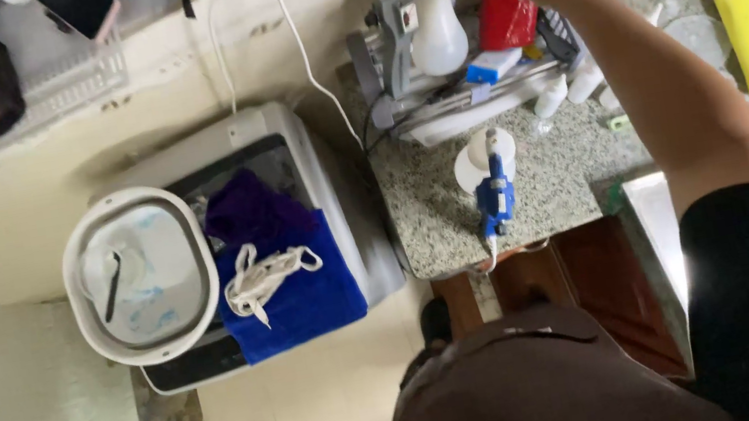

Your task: Washing and scrubbing mesh shoe accessories in a sink and cleaning a red wallet with a cloth.

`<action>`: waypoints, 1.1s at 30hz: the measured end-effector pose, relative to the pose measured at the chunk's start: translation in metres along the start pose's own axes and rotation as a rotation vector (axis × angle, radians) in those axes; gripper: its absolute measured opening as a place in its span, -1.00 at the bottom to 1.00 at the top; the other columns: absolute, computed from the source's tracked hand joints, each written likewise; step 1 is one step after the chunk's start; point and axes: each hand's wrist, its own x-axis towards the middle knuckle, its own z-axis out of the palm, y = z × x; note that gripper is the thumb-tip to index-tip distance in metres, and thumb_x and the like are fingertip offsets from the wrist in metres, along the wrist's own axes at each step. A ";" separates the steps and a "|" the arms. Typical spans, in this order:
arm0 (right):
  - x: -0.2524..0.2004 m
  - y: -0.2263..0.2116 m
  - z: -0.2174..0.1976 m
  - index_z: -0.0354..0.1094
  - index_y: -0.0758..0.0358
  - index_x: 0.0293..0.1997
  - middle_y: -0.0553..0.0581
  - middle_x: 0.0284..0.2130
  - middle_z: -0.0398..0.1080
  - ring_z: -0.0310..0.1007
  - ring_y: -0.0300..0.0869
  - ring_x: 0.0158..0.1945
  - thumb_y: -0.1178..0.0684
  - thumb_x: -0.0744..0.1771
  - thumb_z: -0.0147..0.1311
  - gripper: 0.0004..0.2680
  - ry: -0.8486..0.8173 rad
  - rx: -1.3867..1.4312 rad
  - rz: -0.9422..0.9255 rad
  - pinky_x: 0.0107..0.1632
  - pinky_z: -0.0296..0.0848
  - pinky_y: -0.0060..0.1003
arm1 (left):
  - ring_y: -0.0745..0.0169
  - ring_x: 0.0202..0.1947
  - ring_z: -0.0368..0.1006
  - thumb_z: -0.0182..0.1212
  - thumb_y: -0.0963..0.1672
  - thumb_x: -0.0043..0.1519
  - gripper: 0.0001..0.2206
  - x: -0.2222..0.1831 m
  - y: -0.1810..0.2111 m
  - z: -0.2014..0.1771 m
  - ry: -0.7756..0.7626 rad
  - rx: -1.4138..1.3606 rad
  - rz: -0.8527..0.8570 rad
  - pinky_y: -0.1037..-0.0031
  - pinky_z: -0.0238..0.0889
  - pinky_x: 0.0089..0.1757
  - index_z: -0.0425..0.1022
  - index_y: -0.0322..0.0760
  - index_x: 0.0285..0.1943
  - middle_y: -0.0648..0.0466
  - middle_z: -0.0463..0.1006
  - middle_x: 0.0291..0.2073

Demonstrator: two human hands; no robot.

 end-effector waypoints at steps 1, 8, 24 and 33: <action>-0.028 -0.006 -0.011 0.43 0.33 0.21 0.29 0.01 0.51 0.55 0.01 -0.06 0.10 0.35 0.33 -0.69 -0.024 -0.010 0.020 -0.04 0.53 -0.14 | -0.17 -0.09 0.68 0.27 -0.03 0.30 -0.59 0.004 0.013 -0.003 -0.006 0.005 -0.032 0.08 0.55 -0.12 0.49 -0.44 0.20 -0.23 0.69 -0.13; -0.253 -0.069 -0.061 0.36 0.46 0.26 0.22 0.09 0.50 0.55 -0.15 0.09 0.15 0.49 0.10 -0.79 0.045 0.618 0.206 0.02 0.58 -0.32 | 0.18 -0.33 0.49 0.09 -0.03 0.33 -0.71 -0.001 0.058 -0.010 0.086 0.519 0.193 0.42 0.36 -0.27 0.54 -0.34 -0.01 0.00 0.63 -0.29; -0.701 -0.068 -0.087 0.43 0.35 0.12 0.17 -0.07 0.54 0.54 -0.15 -0.06 0.04 0.40 0.02 -0.76 -0.354 0.434 1.251 -0.09 0.51 -0.25 | 0.17 -0.44 0.57 0.21 -0.03 0.25 -0.70 -0.072 -0.141 0.126 -0.194 0.721 -0.087 0.36 0.42 -0.34 0.53 -0.28 0.05 -0.04 0.65 -0.45; -0.725 -0.066 -0.143 0.37 0.37 0.20 0.19 -0.05 0.51 0.51 -0.14 -0.06 0.09 0.38 0.03 -0.73 -0.169 0.830 1.244 -0.05 0.50 -0.22 | 0.27 -0.55 0.38 0.30 -0.12 0.16 -0.86 -0.103 0.082 0.212 0.122 0.301 0.286 0.33 0.29 -0.44 0.61 -0.31 -0.23 0.07 0.56 -0.49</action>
